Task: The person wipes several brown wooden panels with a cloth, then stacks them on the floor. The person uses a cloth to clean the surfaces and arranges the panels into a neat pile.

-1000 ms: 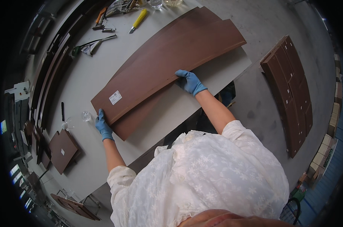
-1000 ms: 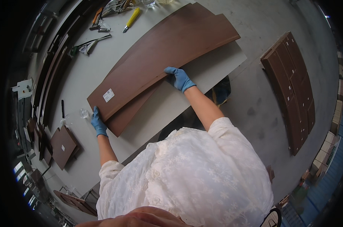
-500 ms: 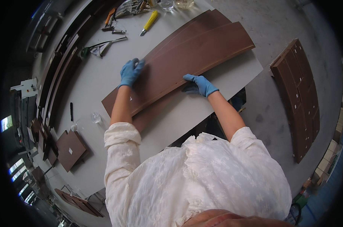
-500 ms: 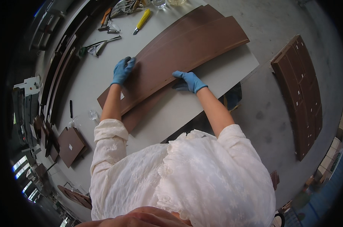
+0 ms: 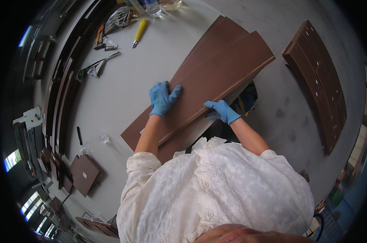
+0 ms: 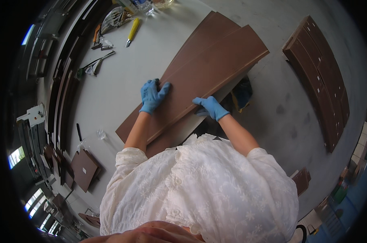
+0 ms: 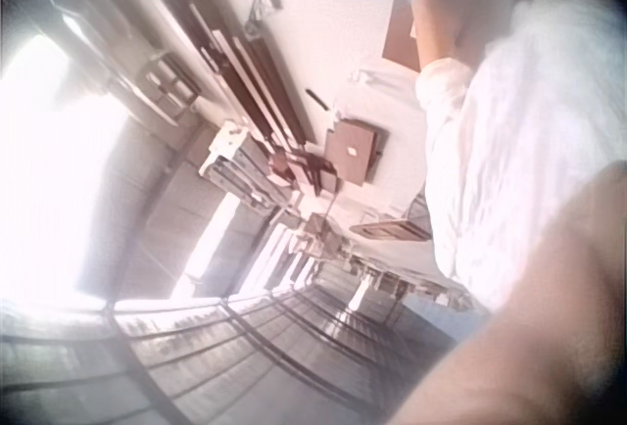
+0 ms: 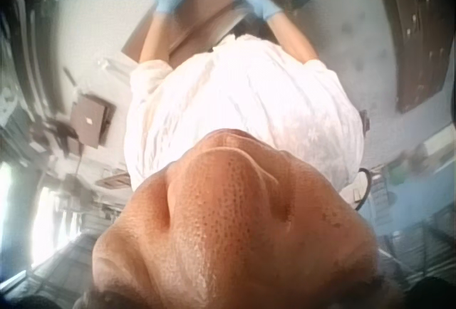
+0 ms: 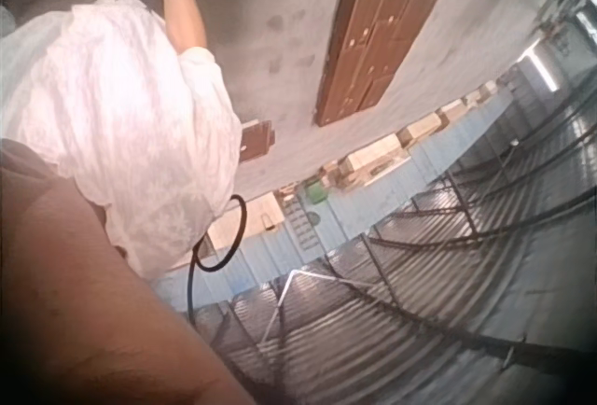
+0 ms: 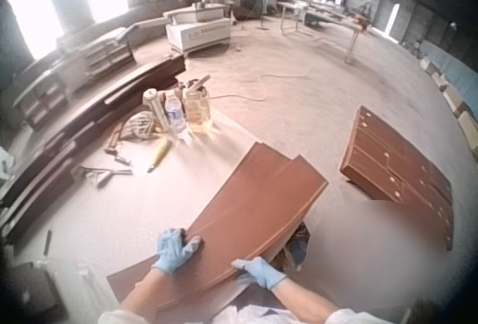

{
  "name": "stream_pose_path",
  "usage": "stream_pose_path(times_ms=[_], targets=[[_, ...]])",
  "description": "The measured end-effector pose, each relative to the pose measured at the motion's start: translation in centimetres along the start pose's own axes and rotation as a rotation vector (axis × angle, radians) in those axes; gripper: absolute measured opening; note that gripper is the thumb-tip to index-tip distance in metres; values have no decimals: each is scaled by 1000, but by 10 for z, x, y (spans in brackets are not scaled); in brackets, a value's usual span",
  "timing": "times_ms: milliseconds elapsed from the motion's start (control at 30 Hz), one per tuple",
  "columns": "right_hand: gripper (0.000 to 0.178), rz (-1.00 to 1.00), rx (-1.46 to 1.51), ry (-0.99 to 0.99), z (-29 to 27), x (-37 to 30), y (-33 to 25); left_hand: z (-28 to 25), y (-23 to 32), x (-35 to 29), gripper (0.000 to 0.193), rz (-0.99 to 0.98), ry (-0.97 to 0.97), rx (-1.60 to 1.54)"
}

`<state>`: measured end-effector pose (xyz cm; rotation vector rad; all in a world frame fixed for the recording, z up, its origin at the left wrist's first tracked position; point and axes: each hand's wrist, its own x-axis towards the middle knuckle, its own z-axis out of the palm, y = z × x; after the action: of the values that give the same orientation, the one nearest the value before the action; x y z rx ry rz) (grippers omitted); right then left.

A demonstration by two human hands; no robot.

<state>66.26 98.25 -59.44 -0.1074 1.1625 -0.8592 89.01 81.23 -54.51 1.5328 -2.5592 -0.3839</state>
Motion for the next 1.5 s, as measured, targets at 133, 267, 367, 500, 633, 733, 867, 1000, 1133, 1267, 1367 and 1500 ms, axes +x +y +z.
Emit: stream_pose_path(times_ms=[133, 267, 367, 500, 633, 733, 867, 1000, 1133, 1267, 1367, 1500], targets=[[60, 81, -102, 47, -17, -27, 26, 2, 21, -22, 55, 22, -65, -45], [72, -84, -620, 119, -22, -47, 45, -4, 27, -32, 55, 11, -149, -106], [65, -127, -35, 128, -10, -47, 64, -12, 22, -32, 54, 6, -242, -74], [60, -205, 807, -108, 17, -21, 93, -21, 11, -25, 52, 40, -224, -62], [60, -225, 771, -201, 17, 1, 102, -26, 6, -17, 50, 105, -219, -56], [61, -236, 678, -187, 14, 3, 99, -29, 4, -16, 49, 123, -181, -68], [52, -235, 738, -148, 23, -6, 99, -33, 0, -18, 49, 143, -228, -53], [44, -183, 826, -136, 38, -18, 104, -36, -4, -6, 48, 97, -369, -85], [40, -212, 738, -113, 47, -32, 100, -30, 1, 29, 55, 164, -292, -174], [34, -205, 714, -67, 58, -50, 85, -26, 10, 49, 56, 89, -415, -50], [28, -266, 633, -33, 62, -60, 76, -34, 11, 41, 57, 111, -587, -136], [26, -308, 367, -112, 55, -60, 84, -50, -3, 13, 55, -1, -528, -305]])
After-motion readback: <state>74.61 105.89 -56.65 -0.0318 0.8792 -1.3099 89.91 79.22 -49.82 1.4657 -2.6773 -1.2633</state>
